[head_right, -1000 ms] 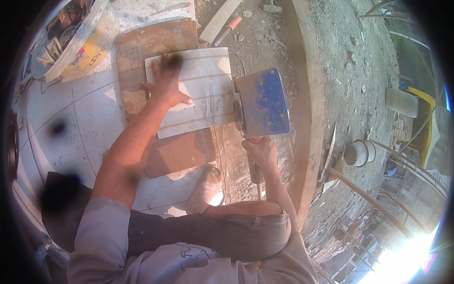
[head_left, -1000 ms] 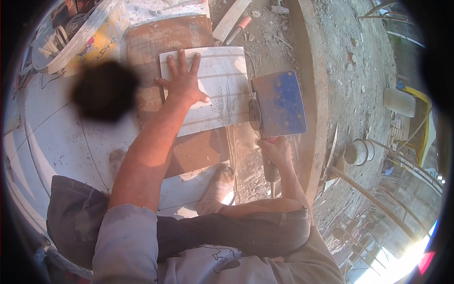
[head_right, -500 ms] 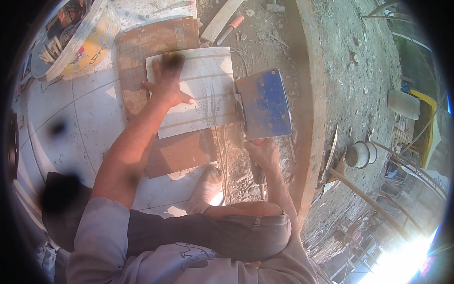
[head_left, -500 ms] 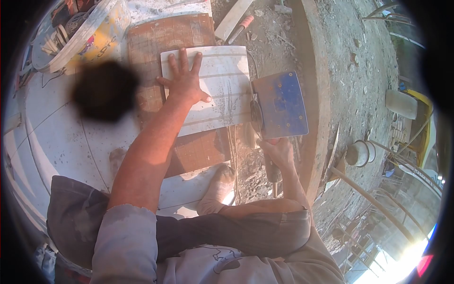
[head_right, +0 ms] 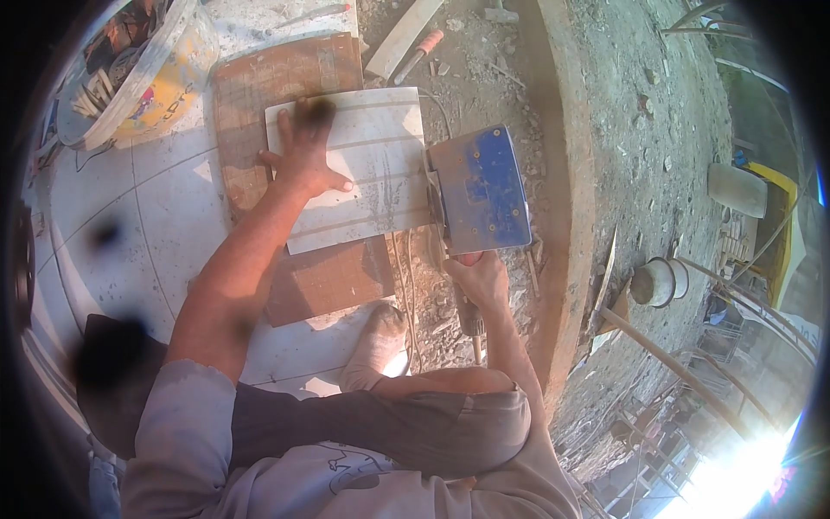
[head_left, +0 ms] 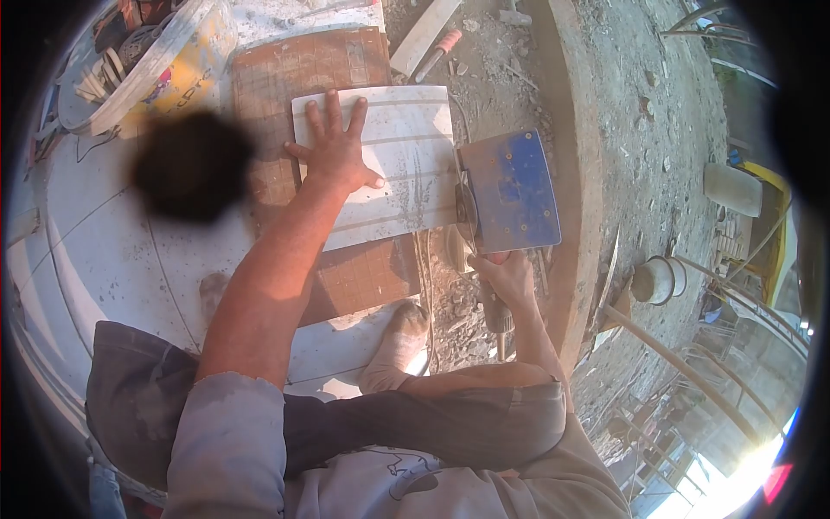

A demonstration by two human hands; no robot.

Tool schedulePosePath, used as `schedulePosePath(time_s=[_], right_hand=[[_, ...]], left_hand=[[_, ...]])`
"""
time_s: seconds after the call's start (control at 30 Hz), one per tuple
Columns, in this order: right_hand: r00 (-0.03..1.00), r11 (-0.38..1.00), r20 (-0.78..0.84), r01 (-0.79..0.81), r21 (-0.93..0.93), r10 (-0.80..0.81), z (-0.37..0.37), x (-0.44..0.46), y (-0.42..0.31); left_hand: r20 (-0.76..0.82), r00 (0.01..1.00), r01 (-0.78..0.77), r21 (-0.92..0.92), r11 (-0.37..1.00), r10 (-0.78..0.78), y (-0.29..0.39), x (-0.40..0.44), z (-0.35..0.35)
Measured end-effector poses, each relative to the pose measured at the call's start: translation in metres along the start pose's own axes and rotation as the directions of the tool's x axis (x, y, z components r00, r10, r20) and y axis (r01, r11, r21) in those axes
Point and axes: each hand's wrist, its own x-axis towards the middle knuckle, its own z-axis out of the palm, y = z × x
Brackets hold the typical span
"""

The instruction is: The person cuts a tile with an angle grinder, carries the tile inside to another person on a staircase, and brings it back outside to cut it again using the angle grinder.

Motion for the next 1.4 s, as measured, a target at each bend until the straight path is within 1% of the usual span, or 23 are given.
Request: schedulePosePath(time_s=[0.1,0.17,0.3,0.37,0.5,0.6,0.77,0.87,0.93,1.07,1.2,1.27,1.4], right_hand=[[0.999,1.000,0.044,-0.008,-0.022,0.009,0.003,0.001,0.004],[1.000,1.000,-0.007,-0.019,-0.017,0.019,0.004,-0.001,0.005],[1.000,1.000,-0.019,0.002,-0.011,-0.002,0.001,-0.002,-0.003],[0.999,1.000,0.036,-0.012,-0.009,0.012,0.002,0.004,0.000],[1.000,1.000,0.017,-0.006,-0.004,0.006,0.000,0.002,-0.003],[0.999,1.000,0.037,-0.003,0.002,0.003,0.001,0.004,-0.003],[0.999,0.999,-0.008,0.039,0.027,-0.039,-0.002,0.000,-0.010],[1.000,1.000,0.015,0.014,-0.007,-0.014,0.000,0.006,-0.006],[1.000,1.000,0.006,0.019,0.003,-0.019,-0.001,0.005,-0.008],[1.000,1.000,-0.018,0.025,0.013,-0.024,-0.002,0.002,-0.013],[1.000,1.000,-0.004,0.023,0.009,-0.023,-0.003,0.003,-0.015],[0.999,0.999,-0.041,0.037,0.023,-0.036,-0.002,0.003,-0.016],[0.998,0.998,-0.028,0.051,0.029,-0.050,-0.004,0.005,-0.018]], left_hand=[[0.011,1.000,0.007,0.003,1.000,-0.007,-0.001,0.000,-0.001],[0.017,1.000,0.001,0.003,1.000,-0.001,-0.001,0.000,0.000],[0.009,1.000,-0.006,0.008,1.000,0.006,-0.001,0.001,0.001],[0.020,1.000,0.001,0.008,1.000,-0.001,-0.001,0.001,0.000],[0.011,1.000,-0.007,-0.001,1.000,0.007,0.000,-0.001,-0.001],[0.011,1.000,-0.008,-0.006,1.000,0.008,-0.001,0.000,-0.001],[0.009,1.000,-0.012,-0.015,1.000,0.012,-0.001,-0.001,-0.002],[0.014,1.000,-0.014,-0.008,1.000,0.014,-0.003,0.000,0.003],[-0.055,0.998,-0.047,-0.052,0.998,0.044,-0.006,0.004,0.011],[-0.064,0.997,-0.053,-0.048,0.997,0.049,-0.006,0.003,0.011],[-0.068,0.996,-0.057,-0.049,0.997,0.054,-0.007,0.004,0.012],[-0.073,0.996,-0.061,-0.051,0.997,0.057,-0.006,0.004,0.012],[-0.052,0.998,-0.045,-0.042,0.998,0.042,-0.005,0.004,0.009]])
